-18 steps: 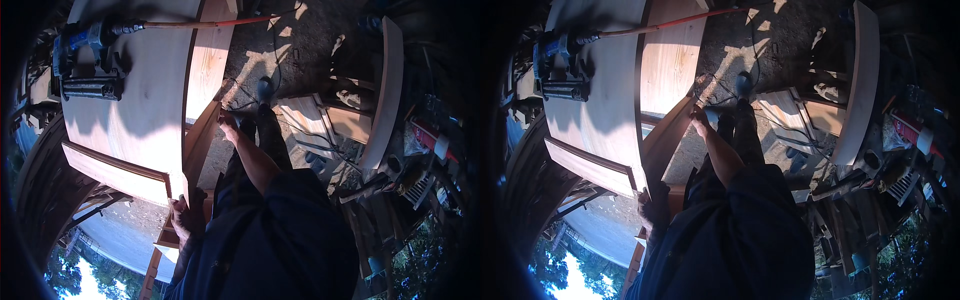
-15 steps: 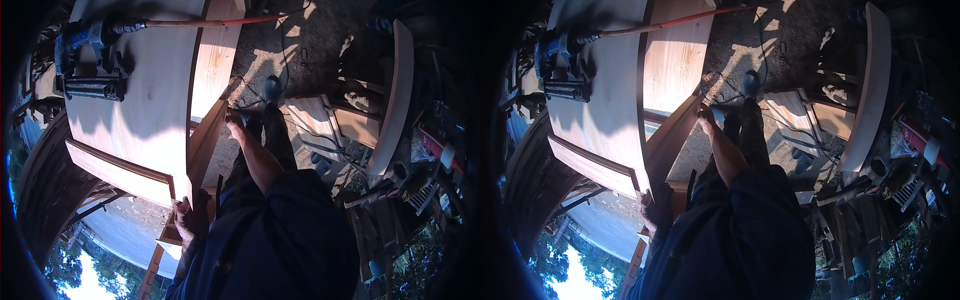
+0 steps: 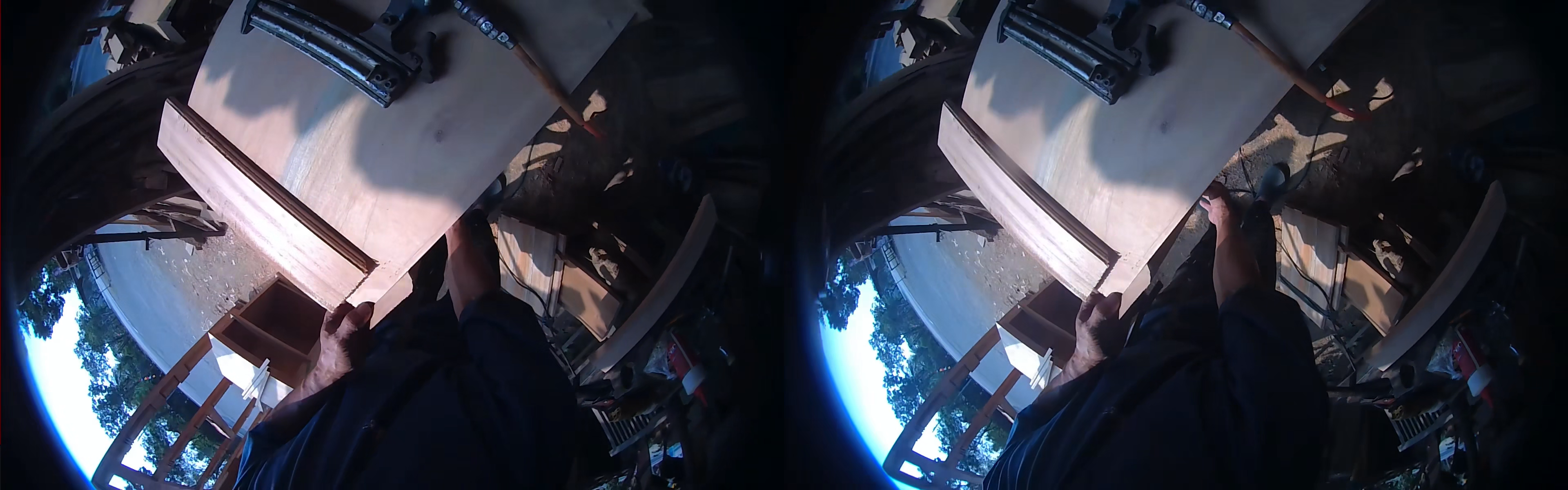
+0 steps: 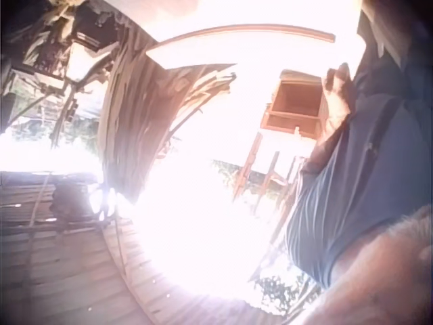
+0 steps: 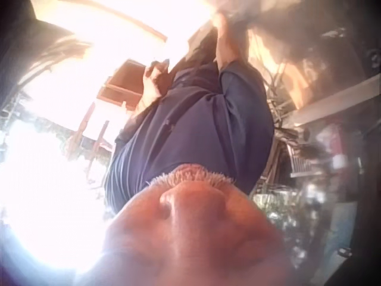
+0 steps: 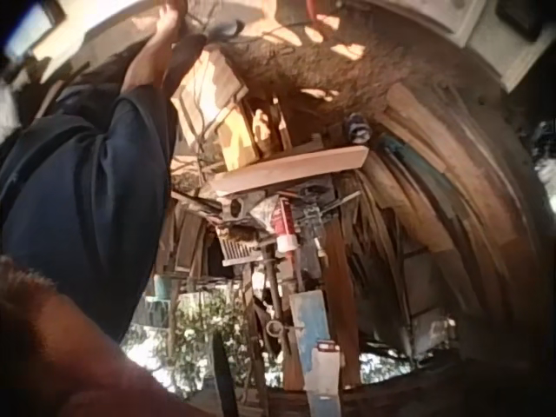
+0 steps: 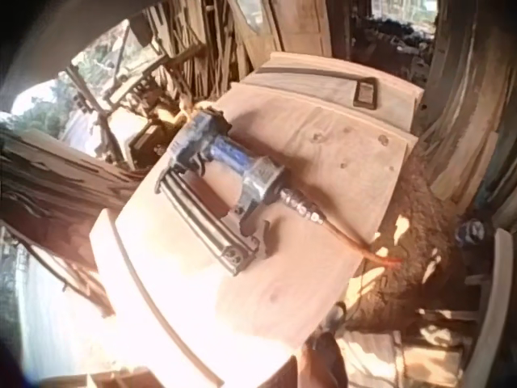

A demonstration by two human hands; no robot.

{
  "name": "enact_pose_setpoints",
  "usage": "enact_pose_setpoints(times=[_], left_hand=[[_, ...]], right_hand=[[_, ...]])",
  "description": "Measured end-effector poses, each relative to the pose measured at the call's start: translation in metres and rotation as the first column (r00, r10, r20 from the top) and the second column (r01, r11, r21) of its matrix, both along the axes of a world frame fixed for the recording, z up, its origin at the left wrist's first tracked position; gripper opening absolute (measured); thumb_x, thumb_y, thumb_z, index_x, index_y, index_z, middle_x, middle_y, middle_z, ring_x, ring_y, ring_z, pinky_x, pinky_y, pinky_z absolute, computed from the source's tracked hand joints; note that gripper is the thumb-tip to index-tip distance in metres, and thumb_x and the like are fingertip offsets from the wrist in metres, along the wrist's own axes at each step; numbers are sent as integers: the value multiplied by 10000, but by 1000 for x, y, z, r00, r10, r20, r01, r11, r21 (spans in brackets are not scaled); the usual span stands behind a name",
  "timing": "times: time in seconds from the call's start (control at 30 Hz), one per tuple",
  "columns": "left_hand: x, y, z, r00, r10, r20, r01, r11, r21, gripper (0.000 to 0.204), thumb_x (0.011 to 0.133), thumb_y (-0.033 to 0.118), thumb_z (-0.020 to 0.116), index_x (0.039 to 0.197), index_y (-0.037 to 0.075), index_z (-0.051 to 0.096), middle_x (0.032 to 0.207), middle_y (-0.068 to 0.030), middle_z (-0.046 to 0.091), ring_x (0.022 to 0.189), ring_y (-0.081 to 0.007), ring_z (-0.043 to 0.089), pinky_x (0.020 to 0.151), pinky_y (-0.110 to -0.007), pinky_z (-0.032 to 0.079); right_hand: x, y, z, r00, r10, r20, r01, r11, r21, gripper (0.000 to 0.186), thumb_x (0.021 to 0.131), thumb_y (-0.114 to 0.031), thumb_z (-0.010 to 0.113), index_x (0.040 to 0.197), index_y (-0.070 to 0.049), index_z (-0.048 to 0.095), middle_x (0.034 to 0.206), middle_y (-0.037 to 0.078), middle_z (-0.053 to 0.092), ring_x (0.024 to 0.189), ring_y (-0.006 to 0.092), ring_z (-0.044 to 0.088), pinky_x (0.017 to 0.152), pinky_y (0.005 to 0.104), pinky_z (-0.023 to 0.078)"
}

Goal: The person assembles wooden cabinet components by hammering a wooden piece, applying glue to a joint, and then using a metal file to smooth the edges of the wood.

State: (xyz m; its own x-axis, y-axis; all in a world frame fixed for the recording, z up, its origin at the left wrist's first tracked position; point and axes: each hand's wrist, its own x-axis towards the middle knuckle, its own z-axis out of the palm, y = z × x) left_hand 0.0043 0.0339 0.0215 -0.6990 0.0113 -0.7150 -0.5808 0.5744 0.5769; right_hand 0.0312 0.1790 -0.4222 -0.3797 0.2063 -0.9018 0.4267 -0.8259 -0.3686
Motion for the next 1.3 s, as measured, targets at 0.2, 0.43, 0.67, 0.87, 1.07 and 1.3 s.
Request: enact_pose_setpoints(times=[0.2, 0.43, 0.67, 0.87, 1.07, 1.3], left_hand=[[4, 17, 4, 803, 485, 347, -588, 742, 323, 520, 824, 134, 768, 1285, 2, 567, 1151, -36, 607, 985, -127, 538, 887, -269, 425], [8, -7, -9, 877, -363, -315, 363, 930, -61, 637, 767, -105, 727, 1276, 249, 579, 888, -103, 619, 730, -276, 604, 651, -368, 485], [14, -28, -12, 985, -134, -110, 153, 969, 195, 596, 830, 256, 777, 1298, -29, 542, 1145, -48, 604, 1011, -173, 560, 931, -335, 450], [-9, -21, -18, 998, 41, 39, -54, 905, 422, 619, 853, 302, 761, 1314, -24, 509, 1164, -82, 597, 1022, -204, 571, 975, -383, 456], [-4, -14, -31, 994, -60, -88, 101, 800, 592, 548, 893, 306, 717, 1269, -27, 499, 1115, -116, 604, 982, -201, 568, 919, -375, 463], [5, -8, -52, 905, -183, -384, 360, 810, 463, 202, 946, 184, 641, 1025, -1, 623, 963, -93, 574, 845, -229, 577, 830, -376, 478]], right_hand=[[11, -3, -10, 999, -45, 5, 44, 999, 15, 316, 888, -268, 656, 1156, -101, 663, 844, 42, 691, 831, 198, 664, 728, 324, 508], [4, -11, -18, 991, -132, -4, 132, 991, 36, 337, 906, -263, 651, 1182, -72, 638, 881, 71, 692, 851, 217, 665, 740, 337, 512], [-15, -16, -24, 978, -208, -33, 209, 976, 53, 359, 923, -259, 646, 1208, -43, 612, 918, 101, 692, 870, 236, 665, 752, 349, 516], [-10, -10, -35, 990, 129, 59, -142, 874, 464, 433, 927, -222, 650, 1302, -24, 562, 1048, 128, 681, 972, 228, 654, 812, 344, 516], [72, 74, 273, 849, 454, -271, -396, 886, 241, 476, 947, -186, 643, 1384, -37, 527, 985, 57, 650, 860, 142, 623, 777, 308, 508], [261, 148, 445, 958, -223, 178, 36, 713, 700, 236, 975, -225, 618, 1073, -12, 641, 878, 82, 678, 742, 161, 692, 705, 310, 558]])
